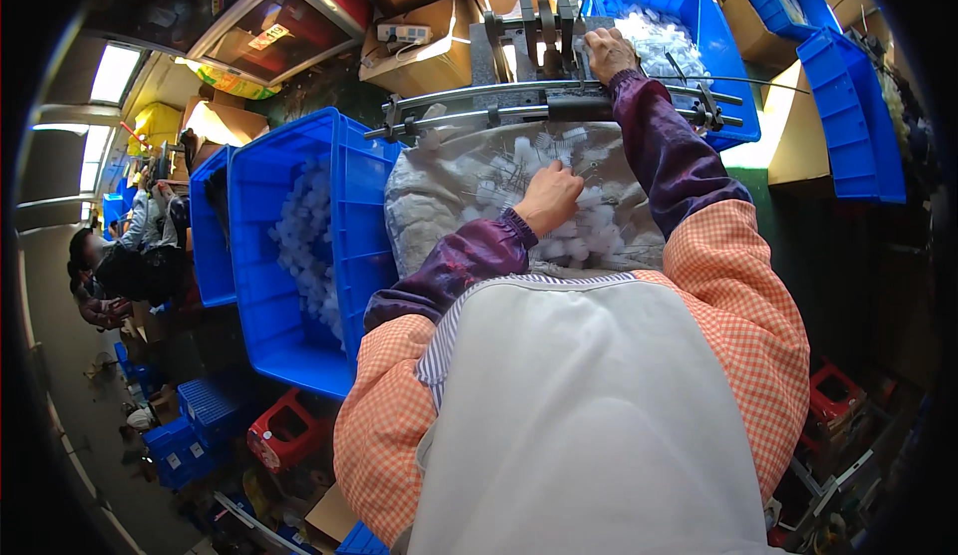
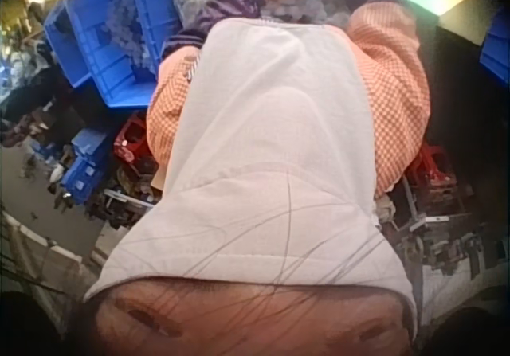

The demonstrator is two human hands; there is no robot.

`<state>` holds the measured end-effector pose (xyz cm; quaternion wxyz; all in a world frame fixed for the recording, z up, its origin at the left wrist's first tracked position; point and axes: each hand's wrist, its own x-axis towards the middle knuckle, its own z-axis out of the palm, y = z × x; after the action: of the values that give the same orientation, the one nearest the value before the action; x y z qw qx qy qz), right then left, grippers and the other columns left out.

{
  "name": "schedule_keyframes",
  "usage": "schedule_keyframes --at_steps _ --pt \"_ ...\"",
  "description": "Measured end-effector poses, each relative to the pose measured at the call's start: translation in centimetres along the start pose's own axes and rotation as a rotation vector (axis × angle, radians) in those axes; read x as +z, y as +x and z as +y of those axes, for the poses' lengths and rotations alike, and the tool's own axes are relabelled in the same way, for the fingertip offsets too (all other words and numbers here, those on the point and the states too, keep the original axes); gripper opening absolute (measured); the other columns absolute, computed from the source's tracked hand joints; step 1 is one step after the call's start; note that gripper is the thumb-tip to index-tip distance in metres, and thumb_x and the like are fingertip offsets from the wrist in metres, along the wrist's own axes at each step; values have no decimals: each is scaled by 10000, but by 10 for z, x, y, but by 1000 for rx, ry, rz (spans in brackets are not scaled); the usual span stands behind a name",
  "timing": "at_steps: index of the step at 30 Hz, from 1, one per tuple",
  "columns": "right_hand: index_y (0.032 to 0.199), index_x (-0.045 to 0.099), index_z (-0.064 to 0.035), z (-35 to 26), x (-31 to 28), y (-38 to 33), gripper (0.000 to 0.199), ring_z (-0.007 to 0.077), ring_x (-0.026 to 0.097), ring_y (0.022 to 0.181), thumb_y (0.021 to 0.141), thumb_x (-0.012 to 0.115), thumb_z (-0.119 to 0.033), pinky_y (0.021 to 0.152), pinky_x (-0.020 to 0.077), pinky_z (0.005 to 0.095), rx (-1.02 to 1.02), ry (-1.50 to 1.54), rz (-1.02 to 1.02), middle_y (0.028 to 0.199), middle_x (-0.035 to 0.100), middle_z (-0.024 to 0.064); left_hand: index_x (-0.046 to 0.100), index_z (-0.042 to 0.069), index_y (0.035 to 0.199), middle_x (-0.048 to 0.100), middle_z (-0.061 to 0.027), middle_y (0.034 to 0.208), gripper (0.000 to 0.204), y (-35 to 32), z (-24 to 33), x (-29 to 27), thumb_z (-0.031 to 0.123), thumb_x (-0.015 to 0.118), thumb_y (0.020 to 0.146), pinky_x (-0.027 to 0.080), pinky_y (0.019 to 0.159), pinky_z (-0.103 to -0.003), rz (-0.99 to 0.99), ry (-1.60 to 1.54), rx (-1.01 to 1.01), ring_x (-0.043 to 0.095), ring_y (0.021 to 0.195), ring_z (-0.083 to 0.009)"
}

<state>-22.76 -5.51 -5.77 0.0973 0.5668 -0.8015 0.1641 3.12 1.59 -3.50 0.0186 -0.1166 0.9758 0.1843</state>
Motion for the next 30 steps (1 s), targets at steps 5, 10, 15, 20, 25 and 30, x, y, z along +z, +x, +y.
schedule_keyframes --at_steps 5,10,15,20,25,30 --pt "924 603 -139 2 -1 1 173 248 498 997 818 518 -246 852 393 381 -12 46 -16 981 578 46 604 31 839 571 -165 861 227 -6 -2 1 152 680 663 463 722 -394 -10 -61 -103 573 820 -336" --pt "999 623 -199 -2 -8 5 229 217 483 1030 818 527 -299 892 320 414 100 5 -105 1006 593 -11 588 14 827 566 -177 849 171 -7 -9 6 84 625 675 463 721 -405 -9 -141 -68 570 818 -351" --pt "1009 630 -203 12 -7 -4 278 226 411 1110 807 518 -357 933 269 438 239 -104 -117 1079 553 32 586 -1 862 566 -195 850 196 -8 -10 -7 -21 531 676 459 730 -411 -55 -130 -14 564 832 -362" --pt "1007 630 -145 0 -21 -18 321 274 359 1121 771 534 -339 933 268 438 247 -57 -146 1137 490 85 585 -6 908 570 -198 873 234 -11 2 -35 -43 513 689 451 745 -410 8 -186 -28 557 858 -359" --pt "992 628 -117 -26 -9 -12 327 279 378 1096 773 524 -336 906 278 433 220 -42 -119 1103 508 82 579 -3 916 577 -188 901 194 -7 8 -55 -6 530 728 448 760 -399 65 -227 -38 557 873 -352" --pt "962 620 -132 -60 -2 -6 273 255 402 1072 781 510 -304 887 279 428 175 -78 -90 1036 533 73 590 -2 887 601 -170 881 159 -4 8 -60 42 578 735 454 754 -390 160 -298 -31 568 864 -341"
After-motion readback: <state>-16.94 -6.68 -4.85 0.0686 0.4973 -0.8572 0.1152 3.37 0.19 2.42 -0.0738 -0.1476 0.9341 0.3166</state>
